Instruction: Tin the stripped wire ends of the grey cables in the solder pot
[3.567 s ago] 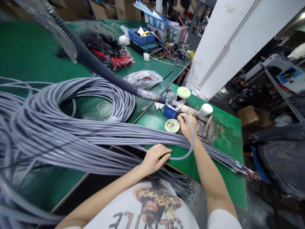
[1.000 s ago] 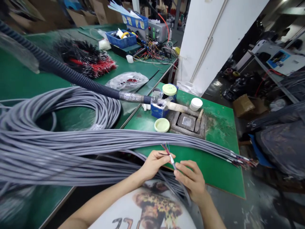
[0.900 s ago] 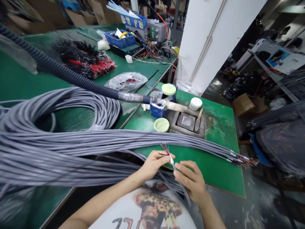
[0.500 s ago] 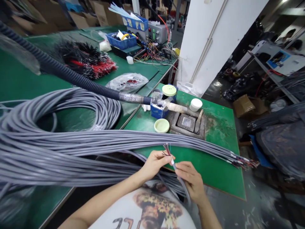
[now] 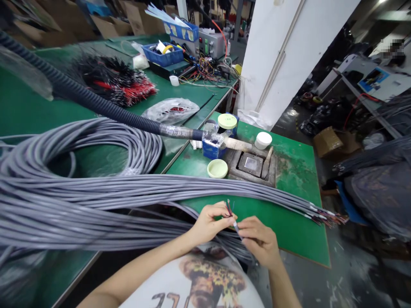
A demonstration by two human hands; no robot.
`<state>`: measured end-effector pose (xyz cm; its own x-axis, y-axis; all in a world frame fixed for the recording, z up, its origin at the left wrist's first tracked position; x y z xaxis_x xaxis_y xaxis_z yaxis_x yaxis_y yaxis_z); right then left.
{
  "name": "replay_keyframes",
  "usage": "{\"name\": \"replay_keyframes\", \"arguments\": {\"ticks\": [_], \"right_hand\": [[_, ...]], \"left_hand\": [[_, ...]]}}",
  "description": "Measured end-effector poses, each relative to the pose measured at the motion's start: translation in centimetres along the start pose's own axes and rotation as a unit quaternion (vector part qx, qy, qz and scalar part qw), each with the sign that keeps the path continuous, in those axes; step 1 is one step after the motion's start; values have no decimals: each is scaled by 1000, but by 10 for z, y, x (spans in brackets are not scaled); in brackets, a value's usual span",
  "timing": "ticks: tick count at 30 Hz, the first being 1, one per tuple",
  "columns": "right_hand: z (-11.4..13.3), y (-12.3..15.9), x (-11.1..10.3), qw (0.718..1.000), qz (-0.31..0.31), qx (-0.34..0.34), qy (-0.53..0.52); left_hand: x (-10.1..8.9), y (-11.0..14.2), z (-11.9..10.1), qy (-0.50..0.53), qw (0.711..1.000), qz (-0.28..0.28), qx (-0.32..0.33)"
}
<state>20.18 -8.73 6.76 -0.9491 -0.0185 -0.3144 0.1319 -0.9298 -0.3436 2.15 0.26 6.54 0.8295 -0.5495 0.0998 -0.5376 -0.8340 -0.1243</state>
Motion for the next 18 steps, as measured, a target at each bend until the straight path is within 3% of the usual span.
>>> {"name": "replay_keyframes", "arguments": {"ticks": [5, 10, 18], "right_hand": [[4, -3, 4, 999, -17, 13, 33], [7, -5, 11, 987, -31, 48, 153], [14, -10, 12, 974, -10, 9, 228]], "left_hand": [[1, 0, -1, -20, 1000, 3, -8], [0, -2, -2, 23, 999, 2, -37], [2, 1, 16, 216, 963, 26, -157]]}}
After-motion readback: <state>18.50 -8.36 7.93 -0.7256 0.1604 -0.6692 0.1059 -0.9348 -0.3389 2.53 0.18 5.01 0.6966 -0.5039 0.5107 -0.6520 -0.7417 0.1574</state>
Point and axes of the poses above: each hand's wrist, its own y-axis away from the middle knuckle, its own x-axis out of the palm, z = x × y, the point moved 1 cm from there along -y, towards the middle knuckle, and after that the axes turned 1 degree about -x, right-handed, at the moved point
